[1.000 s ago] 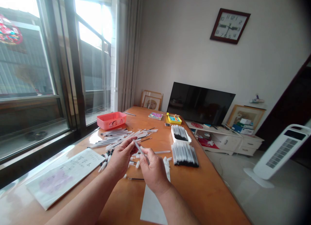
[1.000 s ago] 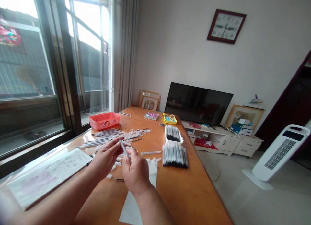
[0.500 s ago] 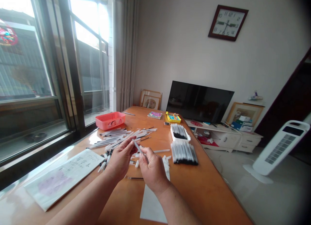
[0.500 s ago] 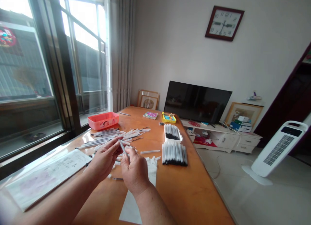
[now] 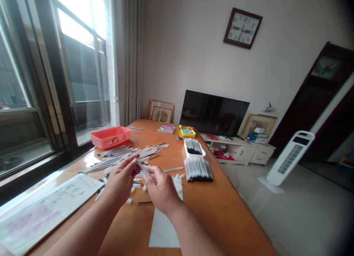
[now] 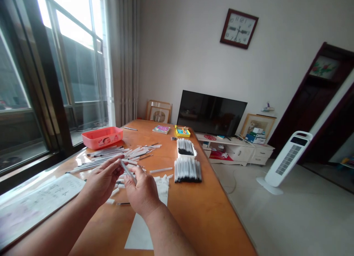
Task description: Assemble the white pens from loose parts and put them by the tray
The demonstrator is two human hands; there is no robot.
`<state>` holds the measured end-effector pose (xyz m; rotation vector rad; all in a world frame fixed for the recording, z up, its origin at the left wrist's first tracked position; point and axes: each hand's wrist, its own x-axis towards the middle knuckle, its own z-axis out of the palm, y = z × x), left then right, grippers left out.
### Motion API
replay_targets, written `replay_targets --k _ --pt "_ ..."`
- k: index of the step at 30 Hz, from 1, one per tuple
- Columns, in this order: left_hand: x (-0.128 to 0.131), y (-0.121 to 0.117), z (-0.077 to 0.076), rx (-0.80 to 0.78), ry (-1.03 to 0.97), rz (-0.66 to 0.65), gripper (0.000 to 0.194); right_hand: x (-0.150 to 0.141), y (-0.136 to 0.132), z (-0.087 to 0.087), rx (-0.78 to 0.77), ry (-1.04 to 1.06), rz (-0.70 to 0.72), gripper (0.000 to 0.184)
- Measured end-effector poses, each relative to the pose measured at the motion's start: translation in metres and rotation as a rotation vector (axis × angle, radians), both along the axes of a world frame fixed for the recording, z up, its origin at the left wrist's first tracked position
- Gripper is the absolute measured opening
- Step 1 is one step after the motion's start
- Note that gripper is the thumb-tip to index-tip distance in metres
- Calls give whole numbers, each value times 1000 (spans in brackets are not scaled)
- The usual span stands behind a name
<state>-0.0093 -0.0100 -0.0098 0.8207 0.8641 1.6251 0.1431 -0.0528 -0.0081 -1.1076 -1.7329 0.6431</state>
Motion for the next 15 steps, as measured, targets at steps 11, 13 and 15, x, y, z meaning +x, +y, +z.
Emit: replay_targets --k 11,13,15 --pt "-16 14 -2 -2 -38 106 53 31 15 4 -416 201 120 23" --pt "-15 13 -3 -4 -39 114 55 32 16 3 -443 196 121 20" --pt "-15 13 -3 1 -29 121 56 32 16 2 -446 195 118 19"
